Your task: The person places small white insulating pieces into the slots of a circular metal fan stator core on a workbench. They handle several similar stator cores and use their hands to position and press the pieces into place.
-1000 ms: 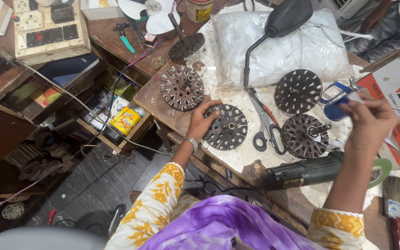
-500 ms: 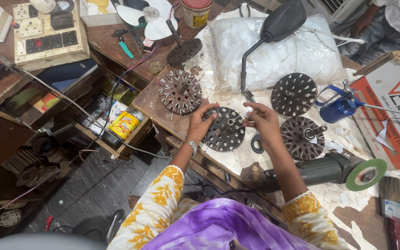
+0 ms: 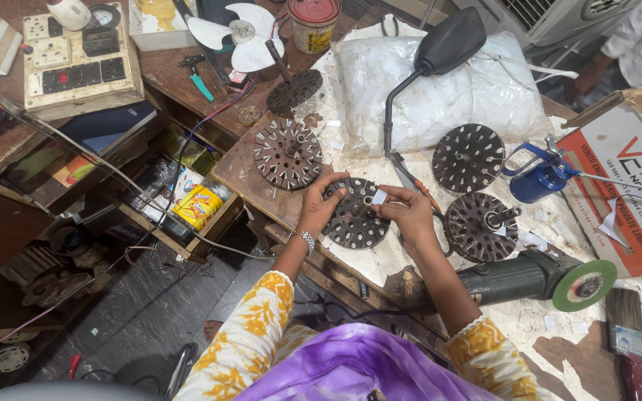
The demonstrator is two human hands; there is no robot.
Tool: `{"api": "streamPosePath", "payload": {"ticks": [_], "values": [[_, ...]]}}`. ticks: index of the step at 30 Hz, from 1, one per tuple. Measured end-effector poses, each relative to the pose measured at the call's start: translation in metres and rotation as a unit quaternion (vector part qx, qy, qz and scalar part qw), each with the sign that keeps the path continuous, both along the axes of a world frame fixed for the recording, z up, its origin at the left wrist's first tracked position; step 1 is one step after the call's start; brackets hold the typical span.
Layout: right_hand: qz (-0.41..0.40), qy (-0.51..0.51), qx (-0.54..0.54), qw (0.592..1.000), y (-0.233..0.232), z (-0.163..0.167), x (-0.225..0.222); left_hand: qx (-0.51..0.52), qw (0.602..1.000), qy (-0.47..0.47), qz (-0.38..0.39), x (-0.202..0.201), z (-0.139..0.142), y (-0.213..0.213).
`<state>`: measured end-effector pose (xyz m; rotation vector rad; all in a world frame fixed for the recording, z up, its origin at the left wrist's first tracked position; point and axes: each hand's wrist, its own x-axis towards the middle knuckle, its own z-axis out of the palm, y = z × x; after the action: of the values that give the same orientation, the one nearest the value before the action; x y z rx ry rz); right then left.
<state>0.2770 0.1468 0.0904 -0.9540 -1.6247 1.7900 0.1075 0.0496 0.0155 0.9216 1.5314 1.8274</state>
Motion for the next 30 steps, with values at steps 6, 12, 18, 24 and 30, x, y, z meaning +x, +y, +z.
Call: {"api": "streamPosePath", "payload": {"ticks": [6, 12, 18, 24, 30], "values": [[0.006, -0.004, 0.016, 1.000, -0.005, -0.007, 0.003, -0.012, 1.000, 0.006, 0.005, 0.000, 0.000, -0.001], [0.004, 0.005, 0.025, 1.000, -0.007, -0.013, 0.001, -0.005, 1.000, 0.019, 0.011, 0.000, -0.001, 0.000], [0.015, 0.000, 0.046, 0.999, -0.010, -0.016, 0.000, 0.000, 1.000, 0.022, 0.012, -0.001, -0.003, 0.000], [0.021, -0.002, 0.057, 0.998, -0.012, -0.018, 0.000, -0.014, 1.000, 0.015, 0.009, 0.000, -0.001, 0.001], [0.017, -0.008, 0.048, 0.999, -0.015, -0.021, -0.003, -0.026, 1.000, 0.001, 0.005, 0.002, 0.000, -0.001]]}}
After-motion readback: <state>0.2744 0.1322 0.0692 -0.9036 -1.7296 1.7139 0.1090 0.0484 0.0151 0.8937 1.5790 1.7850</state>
